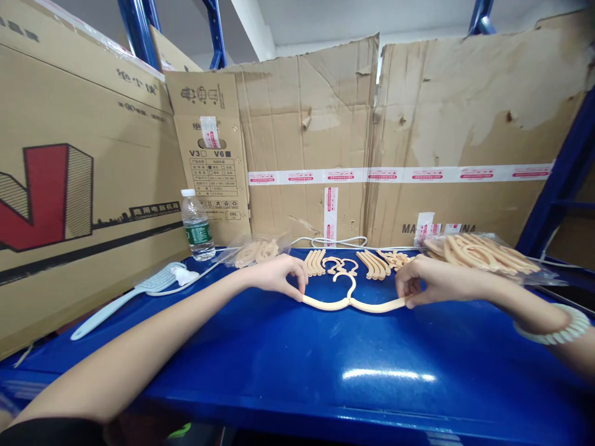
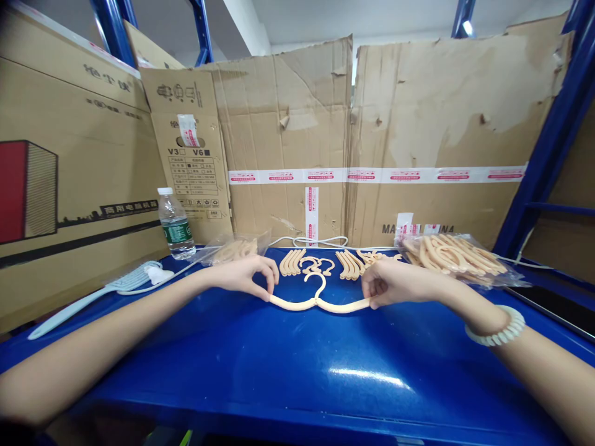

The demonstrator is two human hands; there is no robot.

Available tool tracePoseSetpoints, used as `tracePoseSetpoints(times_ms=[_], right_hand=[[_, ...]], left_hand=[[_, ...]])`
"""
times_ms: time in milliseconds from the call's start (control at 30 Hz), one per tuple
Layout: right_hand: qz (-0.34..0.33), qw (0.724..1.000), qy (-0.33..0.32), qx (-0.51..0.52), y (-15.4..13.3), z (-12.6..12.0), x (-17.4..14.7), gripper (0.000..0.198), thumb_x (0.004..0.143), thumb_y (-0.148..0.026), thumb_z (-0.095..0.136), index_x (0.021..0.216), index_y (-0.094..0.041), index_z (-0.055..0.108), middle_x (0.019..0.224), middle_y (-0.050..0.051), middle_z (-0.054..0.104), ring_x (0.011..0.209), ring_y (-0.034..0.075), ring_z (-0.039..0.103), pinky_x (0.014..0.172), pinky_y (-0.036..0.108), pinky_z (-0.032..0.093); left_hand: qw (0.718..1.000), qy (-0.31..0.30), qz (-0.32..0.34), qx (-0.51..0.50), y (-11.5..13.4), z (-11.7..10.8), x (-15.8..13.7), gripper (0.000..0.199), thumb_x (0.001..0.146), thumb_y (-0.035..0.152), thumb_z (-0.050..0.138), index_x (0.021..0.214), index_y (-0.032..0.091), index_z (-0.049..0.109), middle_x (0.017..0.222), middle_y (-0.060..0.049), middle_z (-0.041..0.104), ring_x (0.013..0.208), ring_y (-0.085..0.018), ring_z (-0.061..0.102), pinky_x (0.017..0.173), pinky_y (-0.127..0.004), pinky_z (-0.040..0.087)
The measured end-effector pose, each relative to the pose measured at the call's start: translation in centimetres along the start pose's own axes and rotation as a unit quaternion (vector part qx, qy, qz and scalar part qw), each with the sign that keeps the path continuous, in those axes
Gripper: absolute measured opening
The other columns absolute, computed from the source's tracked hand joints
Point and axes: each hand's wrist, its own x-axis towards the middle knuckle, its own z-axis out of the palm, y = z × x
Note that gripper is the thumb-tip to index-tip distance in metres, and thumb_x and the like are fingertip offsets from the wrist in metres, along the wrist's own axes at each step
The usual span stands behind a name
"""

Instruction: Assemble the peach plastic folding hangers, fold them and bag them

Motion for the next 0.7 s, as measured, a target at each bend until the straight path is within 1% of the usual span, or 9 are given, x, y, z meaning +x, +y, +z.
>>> tracePoseSetpoints(times_ms=[67,133,233,333,467,600,700], right_hand=[[0.011,1.000,-0.010,0.007,0.3,0.2,0.0,0.019,0.076,-0.033,0.063,0.077,-0.016,0.070,0.072,0.005,0.070,0.066,0.019,0.064,0.062,0.027,0.048],[0.017,1.000,-0.014,0.012,0.5,0.3,0.1,0.020,0.075,-0.034,0.063,0.077,-0.015,0.070,0.073,0.006,0.071,0.067,0.020,0.065,0.062,0.028,0.048],[0.021,0.999,-0.017,0.021,0.6,0.4,0.2,0.022,0.075,-0.035,0.062,0.079,-0.015,0.070,0.076,0.008,0.071,0.070,0.021,0.066,0.064,0.029,0.049],[0.030,0.999,-0.012,0.021,0.8,0.5,0.5,0.023,0.074,-0.034,0.060,0.079,-0.014,0.070,0.076,0.008,0.071,0.070,0.021,0.066,0.064,0.029,0.050],[0.041,0.999,0.009,0.006,1.3,0.6,0.9,0.021,0.074,-0.032,0.058,0.078,-0.014,0.069,0.074,0.008,0.071,0.068,0.021,0.065,0.062,0.028,0.049],[0.060,0.997,0.038,-0.009,2.0,0.8,1.1,0.020,0.073,-0.032,0.058,0.076,-0.014,0.067,0.075,0.008,0.070,0.068,0.021,0.065,0.061,0.028,0.048],[0.065,0.996,0.051,-0.017,2.2,0.9,1.1,0.017,0.072,-0.030,0.057,0.075,-0.015,0.065,0.075,0.006,0.069,0.067,0.019,0.064,0.061,0.027,0.048]], left_hand=[[0.998,-0.017,0.031,0.043,0.3,0.4,0.2,0.007,0.074,0.024,0.074,0.077,0.018,0.074,0.086,-0.004,0.069,0.084,-0.016,0.062,0.075,-0.024,0.045],[0.998,-0.024,0.020,0.056,0.4,0.7,0.2,0.008,0.076,0.025,0.072,0.080,0.017,0.073,0.083,-0.003,0.067,0.076,-0.014,0.061,0.069,-0.022,0.046],[0.998,-0.013,-0.011,0.063,0.3,0.7,0.2,0.011,0.078,0.025,0.069,0.082,0.015,0.073,0.081,-0.004,0.066,0.067,-0.012,0.060,0.061,-0.020,0.046],[0.996,0.014,-0.018,0.081,0.1,0.8,0.2,0.010,0.080,0.023,0.067,0.080,0.014,0.072,0.079,-0.004,0.065,0.064,-0.011,0.060,0.060,-0.019,0.046],[0.991,0.066,-0.017,0.115,-0.5,1.3,0.4,0.009,0.080,0.022,0.065,0.079,0.014,0.071,0.078,-0.004,0.065,0.064,-0.011,0.060,0.061,-0.020,0.046],[0.987,0.107,-0.025,0.117,-1.4,2.2,0.7,0.009,0.080,0.019,0.062,0.081,0.014,0.069,0.080,-0.005,0.064,0.066,-0.012,0.060,0.061,-0.021,0.045],[0.983,0.142,-0.020,0.115,-1.9,3.2,1.0,0.009,0.079,0.017,0.058,0.081,0.014,0.066,0.078,-0.003,0.061,0.064,-0.011,0.057,0.061,-0.021,0.044]])
